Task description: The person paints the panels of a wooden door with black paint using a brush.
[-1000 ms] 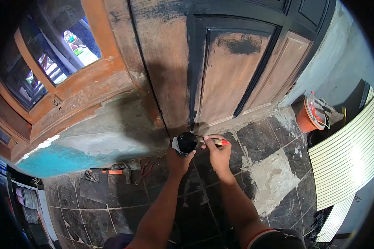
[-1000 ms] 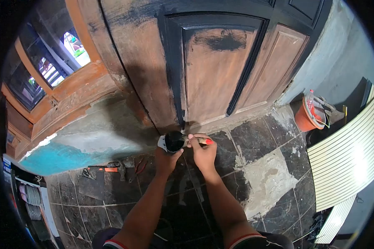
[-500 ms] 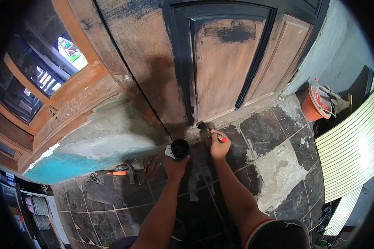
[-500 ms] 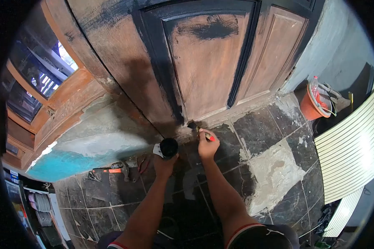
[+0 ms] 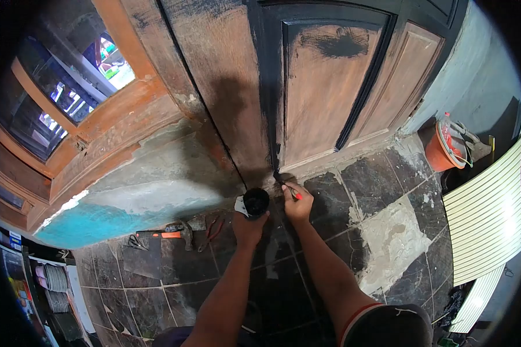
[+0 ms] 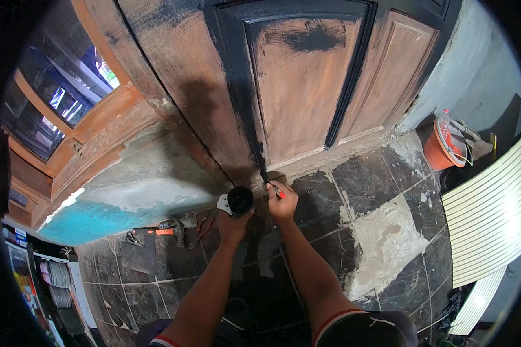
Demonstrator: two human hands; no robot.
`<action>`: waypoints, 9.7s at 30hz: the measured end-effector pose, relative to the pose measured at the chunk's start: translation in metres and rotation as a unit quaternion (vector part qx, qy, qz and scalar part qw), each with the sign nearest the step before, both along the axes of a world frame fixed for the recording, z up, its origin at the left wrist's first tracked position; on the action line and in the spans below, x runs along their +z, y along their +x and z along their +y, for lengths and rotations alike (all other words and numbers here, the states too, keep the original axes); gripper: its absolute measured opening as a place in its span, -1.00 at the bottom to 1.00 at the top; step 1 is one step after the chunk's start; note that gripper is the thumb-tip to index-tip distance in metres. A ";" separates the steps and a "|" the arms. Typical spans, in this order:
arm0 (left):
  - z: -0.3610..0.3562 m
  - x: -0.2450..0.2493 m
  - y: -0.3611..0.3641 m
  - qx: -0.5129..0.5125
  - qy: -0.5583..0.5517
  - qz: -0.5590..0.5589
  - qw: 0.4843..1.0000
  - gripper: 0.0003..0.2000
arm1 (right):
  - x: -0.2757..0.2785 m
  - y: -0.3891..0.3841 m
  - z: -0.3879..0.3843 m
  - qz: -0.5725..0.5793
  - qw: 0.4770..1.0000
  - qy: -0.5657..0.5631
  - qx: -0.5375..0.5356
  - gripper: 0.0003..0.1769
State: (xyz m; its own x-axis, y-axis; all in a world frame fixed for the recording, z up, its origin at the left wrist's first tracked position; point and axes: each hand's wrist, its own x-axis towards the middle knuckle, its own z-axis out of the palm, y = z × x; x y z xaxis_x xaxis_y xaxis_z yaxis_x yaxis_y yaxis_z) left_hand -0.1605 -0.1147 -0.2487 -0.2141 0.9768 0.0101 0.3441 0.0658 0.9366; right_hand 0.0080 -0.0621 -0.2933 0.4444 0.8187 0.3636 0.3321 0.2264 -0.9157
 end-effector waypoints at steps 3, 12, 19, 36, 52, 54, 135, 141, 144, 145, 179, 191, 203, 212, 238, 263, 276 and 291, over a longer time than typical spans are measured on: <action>-0.003 0.003 -0.002 -0.005 0.006 -0.007 1.000 -0.32 | 0.004 0.003 -0.005 -0.013 1.000 -0.001 0.007 -0.81; 0.001 -0.006 -0.004 -0.020 0.005 -0.002 1.000 -0.28 | 0.008 0.018 -0.003 -0.054 0.997 0.005 0.059 -0.84; 0.001 0.003 0.002 -0.007 0.007 0.001 1.000 -0.26 | 0.012 0.028 0.002 -0.004 0.995 -0.006 0.096 -0.83; 0.000 0.004 0.004 -0.030 0.035 0.010 0.999 -0.34 | 0.016 0.042 0.007 0.003 0.992 -0.052 0.116 -0.82; 0.002 -0.003 0.004 -0.038 0.025 0.013 0.999 -0.28 | -0.002 -0.002 0.001 0.093 0.992 -0.047 -0.068 -0.83; 0.001 -0.004 0.005 -0.036 0.012 0.005 0.999 -0.28 | -0.020 0.005 0.014 0.087 0.994 0.014 -0.069 -0.80; -0.004 0.004 0.011 -0.040 0.017 0.023 0.999 -0.33 | 0.027 0.015 0.038 0.014 0.998 -0.040 -0.040 -0.80; -0.007 0.021 0.018 -0.029 0.005 0.016 0.999 -0.32 | 0.029 0.018 0.037 -0.037 0.999 -0.016 -0.028 -0.83; -0.008 0.022 0.016 -0.035 -0.015 0.025 0.999 -0.29 | 0.026 0.015 0.030 -0.032 0.999 -0.015 -0.009 -0.83; -0.007 0.021 0.016 -0.040 -0.024 0.026 0.999 -0.26 | 0.026 0.014 0.029 -0.030 0.999 -0.020 0.002 -0.83; -0.003 0.001 0.009 -0.062 0.038 -0.025 0.997 -0.34 | 0.001 0.182 0.072 -0.084 0.976 -0.025 -0.200 -0.78; 0.001 0.004 0.016 -0.063 0.052 -0.018 0.996 -0.37 | -0.003 0.165 0.061 -0.018 0.977 -0.017 -0.211 -0.78; 0.001 0.007 0.022 -0.063 0.035 -0.021 0.997 -0.36 | 0.008 0.160 0.058 -0.015 0.990 -0.016 -0.136 -0.83; 0.000 0.005 0.024 -0.060 0.038 -0.019 0.997 -0.34 | -0.004 0.191 0.066 0.052 0.980 -0.084 -0.174 -0.86; -0.003 0.012 0.027 -0.062 0.020 -0.015 0.998 -0.39 | 0.017 0.152 0.052 0.032 0.974 -0.049 -0.217 -0.78; -0.006 0.013 0.034 -0.068 0.041 -0.028 0.996 -0.39 | -0.005 0.152 0.064 -0.202 0.968 -0.068 -0.131 -0.75; -0.003 0.010 0.028 -0.078 0.038 -0.027 0.996 -0.38 | 0.008 0.160 0.077 -0.048 0.968 -0.023 -0.245 -0.77; -0.003 0.018 0.035 -0.078 0.031 -0.012 0.996 -0.39 | 0.018 0.155 0.069 -0.194 0.972 0.015 -0.129 -0.80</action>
